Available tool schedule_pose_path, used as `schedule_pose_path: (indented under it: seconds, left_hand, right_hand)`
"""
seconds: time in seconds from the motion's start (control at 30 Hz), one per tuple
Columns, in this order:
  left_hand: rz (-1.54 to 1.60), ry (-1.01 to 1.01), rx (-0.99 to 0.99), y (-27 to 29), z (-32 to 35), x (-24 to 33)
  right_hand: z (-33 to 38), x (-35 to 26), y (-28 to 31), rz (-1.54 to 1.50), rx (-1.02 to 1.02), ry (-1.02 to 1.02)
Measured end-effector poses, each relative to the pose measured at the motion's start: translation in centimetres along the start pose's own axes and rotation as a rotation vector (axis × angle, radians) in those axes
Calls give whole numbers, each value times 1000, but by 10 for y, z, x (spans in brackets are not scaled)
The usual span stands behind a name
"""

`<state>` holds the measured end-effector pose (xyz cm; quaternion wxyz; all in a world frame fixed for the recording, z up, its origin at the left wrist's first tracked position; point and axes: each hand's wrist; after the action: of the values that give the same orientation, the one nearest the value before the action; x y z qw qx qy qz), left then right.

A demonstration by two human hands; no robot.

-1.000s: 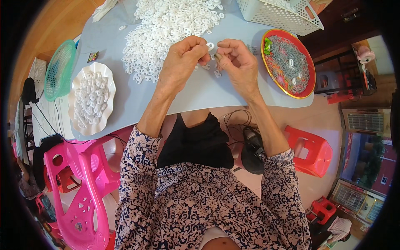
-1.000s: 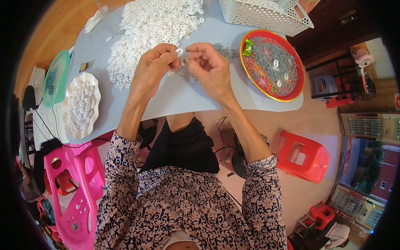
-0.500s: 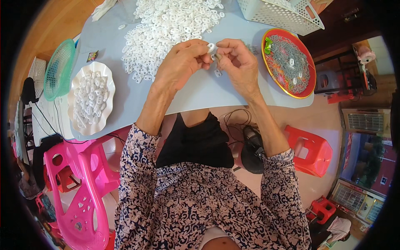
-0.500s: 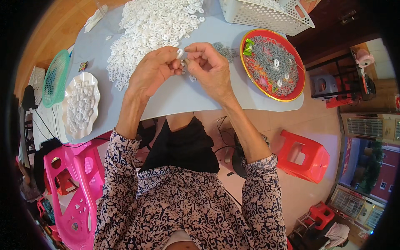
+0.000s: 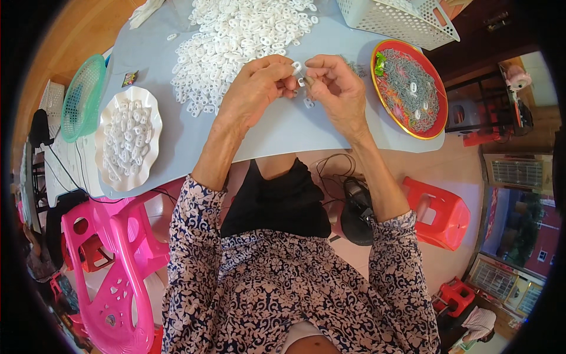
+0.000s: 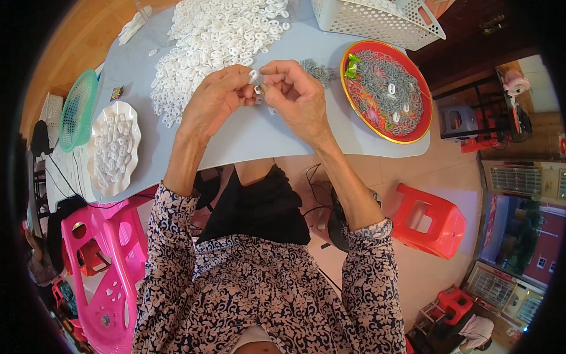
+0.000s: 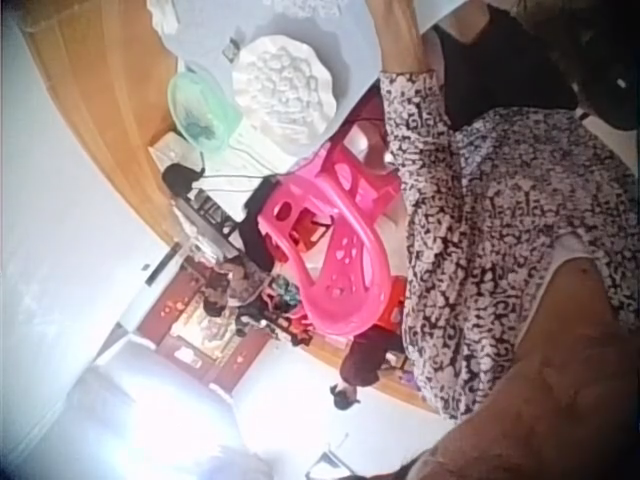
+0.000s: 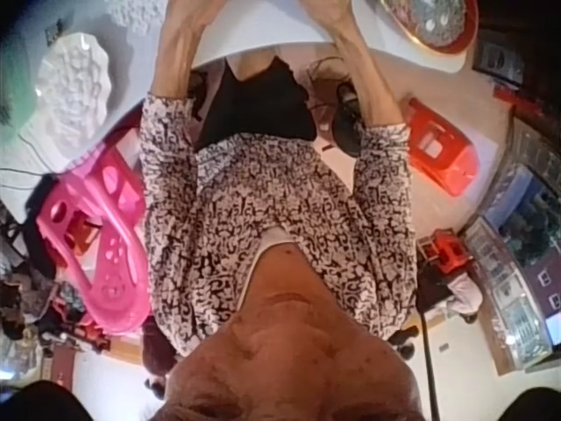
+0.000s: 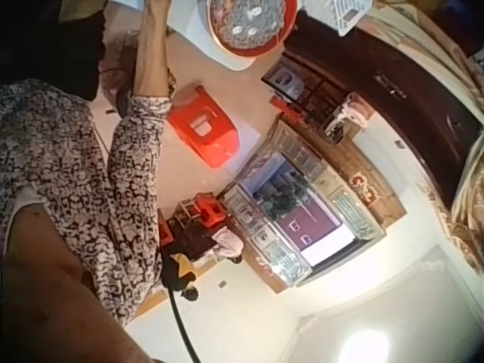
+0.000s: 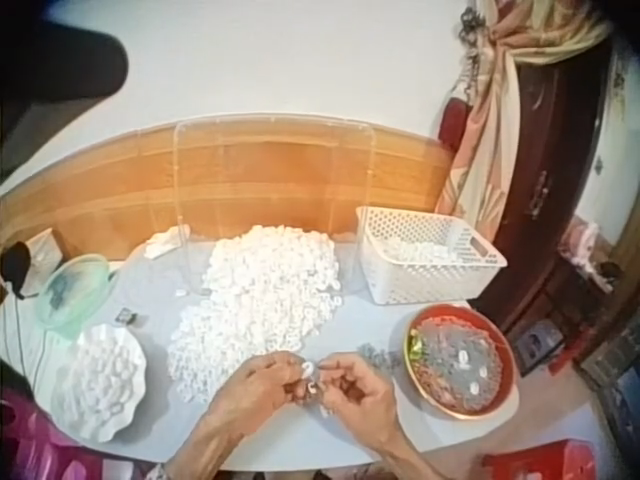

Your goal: Assembling small white plastic components by hand at a table.

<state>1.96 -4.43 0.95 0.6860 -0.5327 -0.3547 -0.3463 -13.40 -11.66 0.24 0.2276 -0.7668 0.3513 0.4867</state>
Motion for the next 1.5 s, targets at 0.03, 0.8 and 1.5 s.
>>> schedule_pose_path:
  seconds: [0.03,0.8,1.5]
  left_hand:
    - [0,1,-1,0,0,0]
    - [-623,-242,9,-7,7,-4]
    - [-629,-232,72,-14,10,-1]
  right_hand:
    - [0,0,0,1,1,0]
    - [0,2,1,39,13,16]
    - [1,3,-2,274,-38,188]
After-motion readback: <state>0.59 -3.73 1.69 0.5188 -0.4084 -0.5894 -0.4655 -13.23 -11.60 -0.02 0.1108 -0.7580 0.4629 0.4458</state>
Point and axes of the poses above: each hand's wrist, its own z-axis away from the middle knuckle, its own y-axis out of the back of the hand, x = y × z, and after that the axes turned 5 degrees about y, right-handed
